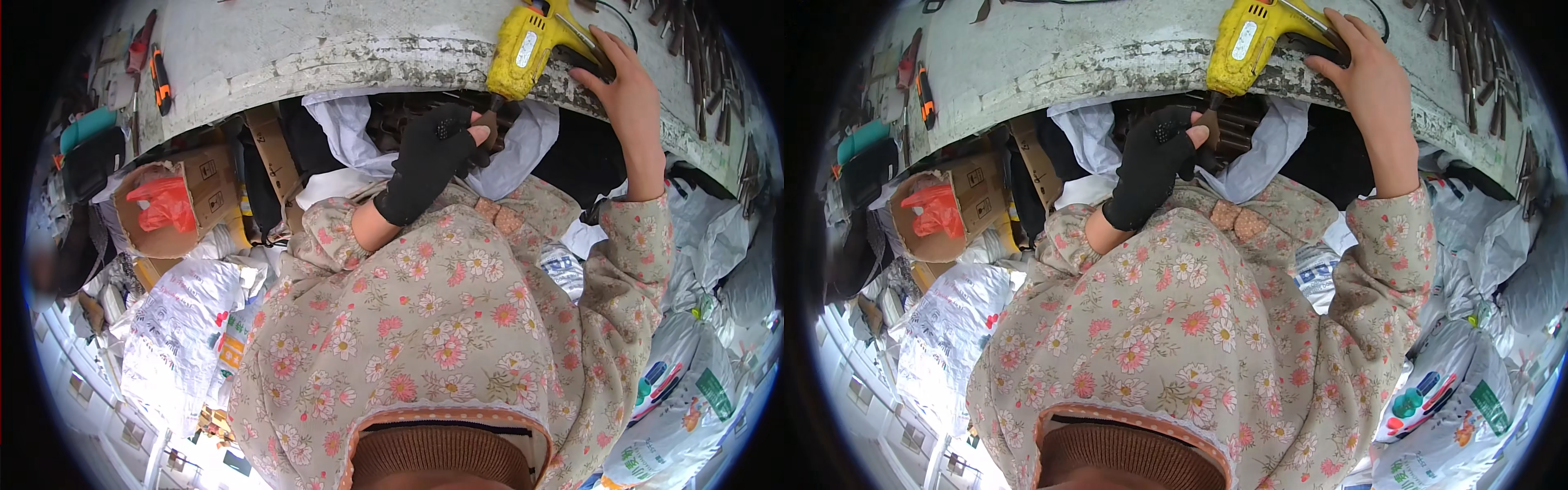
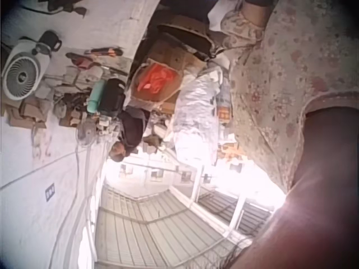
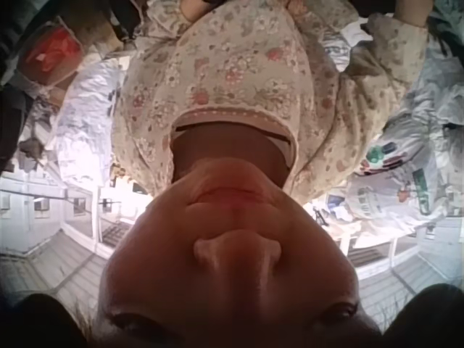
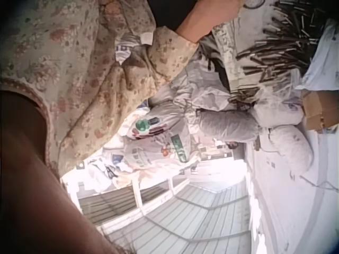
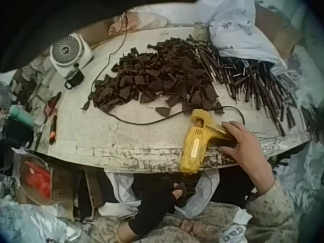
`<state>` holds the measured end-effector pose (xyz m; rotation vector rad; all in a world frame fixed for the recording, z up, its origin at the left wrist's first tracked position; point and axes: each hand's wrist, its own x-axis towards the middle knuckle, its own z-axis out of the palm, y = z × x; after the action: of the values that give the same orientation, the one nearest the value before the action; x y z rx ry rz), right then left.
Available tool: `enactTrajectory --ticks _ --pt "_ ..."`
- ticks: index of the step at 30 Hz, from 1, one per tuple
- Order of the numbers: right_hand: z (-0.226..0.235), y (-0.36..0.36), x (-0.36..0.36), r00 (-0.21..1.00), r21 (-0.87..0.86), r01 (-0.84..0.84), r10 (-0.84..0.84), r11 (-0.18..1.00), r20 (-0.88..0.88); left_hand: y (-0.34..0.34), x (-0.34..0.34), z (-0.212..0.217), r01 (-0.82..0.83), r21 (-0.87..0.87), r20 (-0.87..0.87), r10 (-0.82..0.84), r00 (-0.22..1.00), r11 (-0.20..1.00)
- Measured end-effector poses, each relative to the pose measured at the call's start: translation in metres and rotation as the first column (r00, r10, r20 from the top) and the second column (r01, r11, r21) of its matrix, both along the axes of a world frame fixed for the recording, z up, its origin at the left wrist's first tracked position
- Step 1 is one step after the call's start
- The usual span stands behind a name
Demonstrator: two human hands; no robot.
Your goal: Assembling small brown sleeves onto components and using a heat gun for processing at a factory workbench.
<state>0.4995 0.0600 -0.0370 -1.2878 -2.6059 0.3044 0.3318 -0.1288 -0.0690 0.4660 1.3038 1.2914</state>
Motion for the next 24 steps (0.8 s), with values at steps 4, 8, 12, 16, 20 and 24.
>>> enactTrajectory --ticks 4,8,12,16,20,24 --pt "-0.003 0.003 0.001 0.999 -0.022 -0.012 0.011 1.0 -0.03 -0.004 0.002 -0.016 -0.017 0.053 -0.128 0.023 0.991 0.998" --pt "-0.01 0.0 0.005 0.993 0.212 -0.074 0.092 0.974 -0.075 -0.005 0.001 -0.002 0.01 0.035 -0.213 -0.002 0.977 0.999" --pt "-0.005 -0.038 0.006 0.944 -0.031 -0.141 0.124 0.99 -0.307 -0.003 -0.005 0.015 -0.044 -0.051 -0.098 0.039 0.994 0.998" --pt "0.044 -0.1 0.005 0.931 -0.81 -0.2 -0.152 0.552 -0.333 0.002 -0.006 0.012 -0.254 -0.283 0.514 0.37 0.774 0.925" --pt "0.048 -0.12 0.011 0.862 -0.642 -0.387 0.013 0.662 -0.507 0.002 -0.008 0.026 -0.118 -0.384 0.497 0.312 0.81 0.916" --pt "0.056 -0.119 0.01 0.881 -0.632 -0.379 0.054 0.675 -0.47 -0.002 -0.007 0.026 -0.06 -0.318 0.451 0.206 0.868 0.946"
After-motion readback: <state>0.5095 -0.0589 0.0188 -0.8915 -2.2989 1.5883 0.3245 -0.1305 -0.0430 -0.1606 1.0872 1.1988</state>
